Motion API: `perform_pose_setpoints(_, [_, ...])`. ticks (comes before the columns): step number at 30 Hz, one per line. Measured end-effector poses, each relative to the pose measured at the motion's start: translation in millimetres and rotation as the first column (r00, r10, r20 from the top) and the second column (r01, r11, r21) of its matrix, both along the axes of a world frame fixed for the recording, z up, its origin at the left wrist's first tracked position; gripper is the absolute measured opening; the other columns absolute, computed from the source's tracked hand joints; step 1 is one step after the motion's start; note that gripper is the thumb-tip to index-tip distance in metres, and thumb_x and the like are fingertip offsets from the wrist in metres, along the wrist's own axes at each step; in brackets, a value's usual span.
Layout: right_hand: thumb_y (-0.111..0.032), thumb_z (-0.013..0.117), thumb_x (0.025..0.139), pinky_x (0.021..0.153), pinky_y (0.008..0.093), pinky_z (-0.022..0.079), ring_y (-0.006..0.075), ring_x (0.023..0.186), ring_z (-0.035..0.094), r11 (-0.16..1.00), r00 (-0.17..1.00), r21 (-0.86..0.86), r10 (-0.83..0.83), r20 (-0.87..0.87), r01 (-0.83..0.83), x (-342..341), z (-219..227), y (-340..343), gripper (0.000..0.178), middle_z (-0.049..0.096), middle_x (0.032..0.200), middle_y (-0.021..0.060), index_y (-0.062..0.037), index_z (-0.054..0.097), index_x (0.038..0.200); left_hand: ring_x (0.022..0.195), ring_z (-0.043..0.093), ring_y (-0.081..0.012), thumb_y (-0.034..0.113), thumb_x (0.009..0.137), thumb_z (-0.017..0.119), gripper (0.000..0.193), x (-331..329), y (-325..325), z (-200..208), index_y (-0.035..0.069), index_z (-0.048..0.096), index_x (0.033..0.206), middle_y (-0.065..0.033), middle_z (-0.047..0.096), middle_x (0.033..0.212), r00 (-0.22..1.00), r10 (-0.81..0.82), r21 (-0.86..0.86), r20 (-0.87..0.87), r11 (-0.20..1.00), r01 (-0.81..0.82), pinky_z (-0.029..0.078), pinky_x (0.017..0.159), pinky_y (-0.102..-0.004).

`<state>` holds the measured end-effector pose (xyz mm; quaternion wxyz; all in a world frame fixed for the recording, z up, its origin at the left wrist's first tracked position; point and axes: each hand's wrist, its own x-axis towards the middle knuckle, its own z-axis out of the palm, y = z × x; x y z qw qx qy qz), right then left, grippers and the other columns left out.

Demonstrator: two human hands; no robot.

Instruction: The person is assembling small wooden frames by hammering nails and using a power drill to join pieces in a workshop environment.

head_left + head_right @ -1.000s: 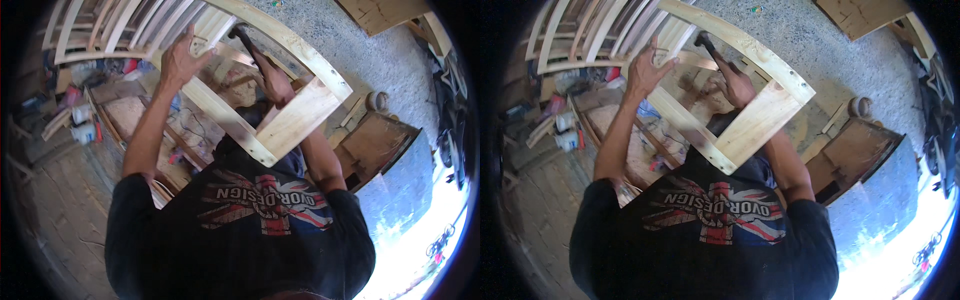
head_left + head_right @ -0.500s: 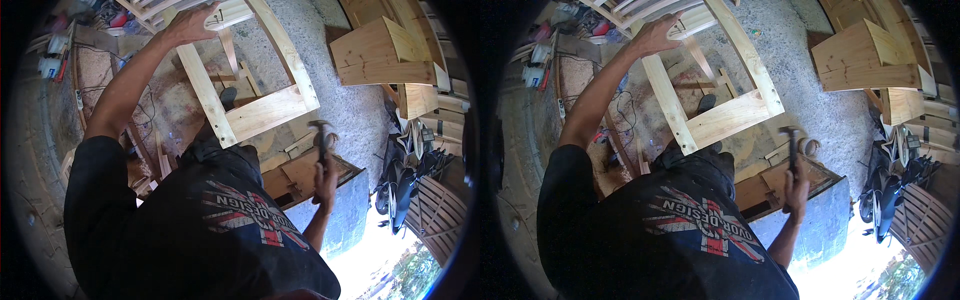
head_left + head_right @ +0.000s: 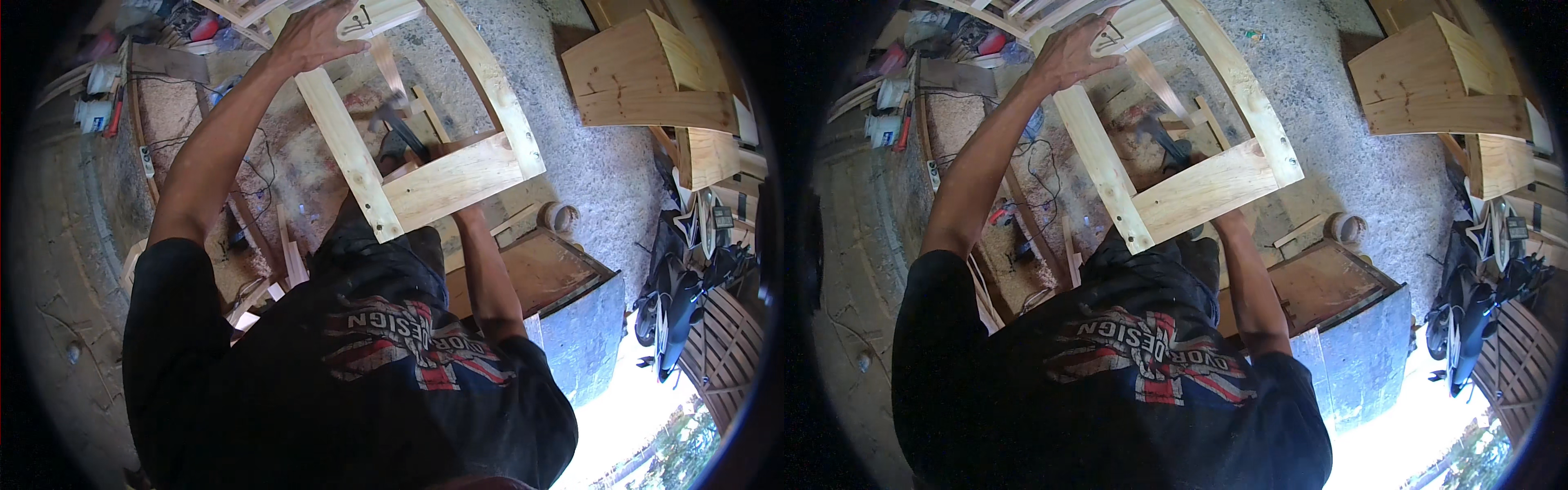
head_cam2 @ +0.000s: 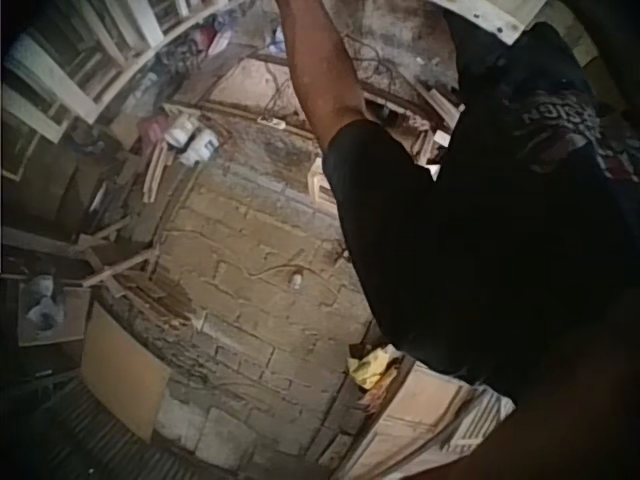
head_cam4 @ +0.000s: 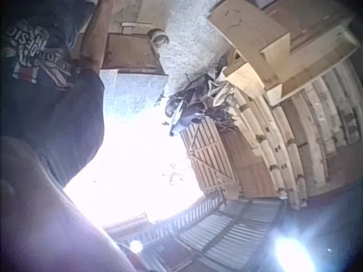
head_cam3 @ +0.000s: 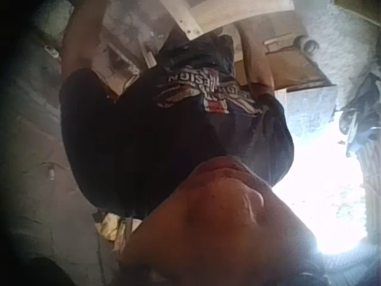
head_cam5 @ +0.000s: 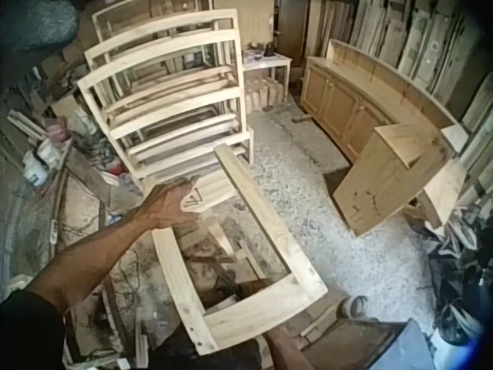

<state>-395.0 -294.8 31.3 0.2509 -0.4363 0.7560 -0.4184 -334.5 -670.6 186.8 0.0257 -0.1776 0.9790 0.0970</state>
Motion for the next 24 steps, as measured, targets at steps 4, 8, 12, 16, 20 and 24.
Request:
perform_pose_setpoints(4, [-0.013,0.069,0.093,0.082,0.053,0.052,0.0488,0.098,0.067,0.99,0.99,-0.028,0.137,-0.029,-0.138,4.8,11.1,-89.3,0.036,0.07,0.099,0.0301,-0.0018,0.061,0.126,0.131,0.06,-0.0393,0.055,0.087,0.076,0.097,0.2,2.2,-10.5,0.012,0.035,0.164,-0.0219,0.061,0.143,0.992,-0.017,0.0,-0.128,1.0,0.018,0.048,0.112,-0.0454])
perform_pose_setpoints(8, [-0.012,0.071,0.092,0.083,0.0522,0.054,0.0487,0.097,0.068,0.967,0.998,-0.25,0.037,-0.046,-0.048,25.2,17.5,-127.9,0.043,0.071,0.1,0.0303,-0.0012,0.061,0.132,0.13,0.06,-0.0382,0.055,0.087,0.076,0.097,1.2,1.6,-13.5,0.011,0.036,0.164,-0.021,0.062,0.142,0.977,-0.06,-0.059,-0.205,0.997,0.049,0.048,0.111,-0.0448])
perform_pose_setpoints(12, [-0.014,0.071,0.092,0.084,0.0508,0.055,0.0482,0.096,0.069,0.957,0.998,-0.286,-0.039,0.04,0.049,32.3,2.7,-132.0,0.045,0.071,0.099,0.0294,-0.0007,0.062,0.135,0.134,0.056,-0.0442,0.057,0.081,0.077,0.108,-0.5,2.4,-2.5,-0.003,0.034,0.16,-0.0322,0.054,0.147,0.999,0.014,0.011,-0.048,1.0,-0.013,0.048,0.114,-0.0453])
perform_pose_setpoints(16, [-0.015,0.073,0.093,0.082,0.0498,0.055,0.0488,0.092,0.069,0.949,1.0,-0.315,0.0,-0.011,-0.004,22.4,-8.4,-119.4,0.046,0.07,0.098,0.0305,-0.0021,0.062,0.136,0.134,0.056,-0.0441,0.056,0.081,0.078,0.108,-2.2,5.2,5.6,-0.004,0.034,0.16,-0.0323,0.055,0.147,0.999,0.047,0.042,-0.004,0.998,-0.047,0.048,0.114,-0.0454])
perform_pose_setpoints(20, [-0.019,0.075,0.094,0.072,0.0409,0.056,0.0352,0.082,0.072,0.987,0.979,-0.16,0.046,0.201,-0.013,14.2,0.5,-79.7,0.046,0.073,0.093,0.0194,-0.0015,0.062,0.135,0.134,0.056,-0.0439,0.057,0.082,0.077,0.109,-0.8,3.4,1.4,-0.004,0.033,0.161,-0.0326,0.054,0.147,1.0,0.021,0.034,-0.017,0.999,-0.021,0.048,0.113,-0.0461])
perform_pose_setpoints(24, [-0.027,0.07,0.101,0.057,0.0291,0.05,0.0145,0.065,0.062,0.888,0.378,-0.243,0.087,0.922,0.389,3.1,18.1,-42.4,0.041,0.066,0.082,0.0046,-0.0024,0.062,0.133,0.137,0.055,-0.0437,0.058,0.083,0.076,0.11,0.2,-1.3,-6.4,-0.003,0.031,0.161,-0.0334,0.052,0.15,0.998,-0.027,-0.032,-0.052,0.999,0.025,0.048,0.114,-0.0456])
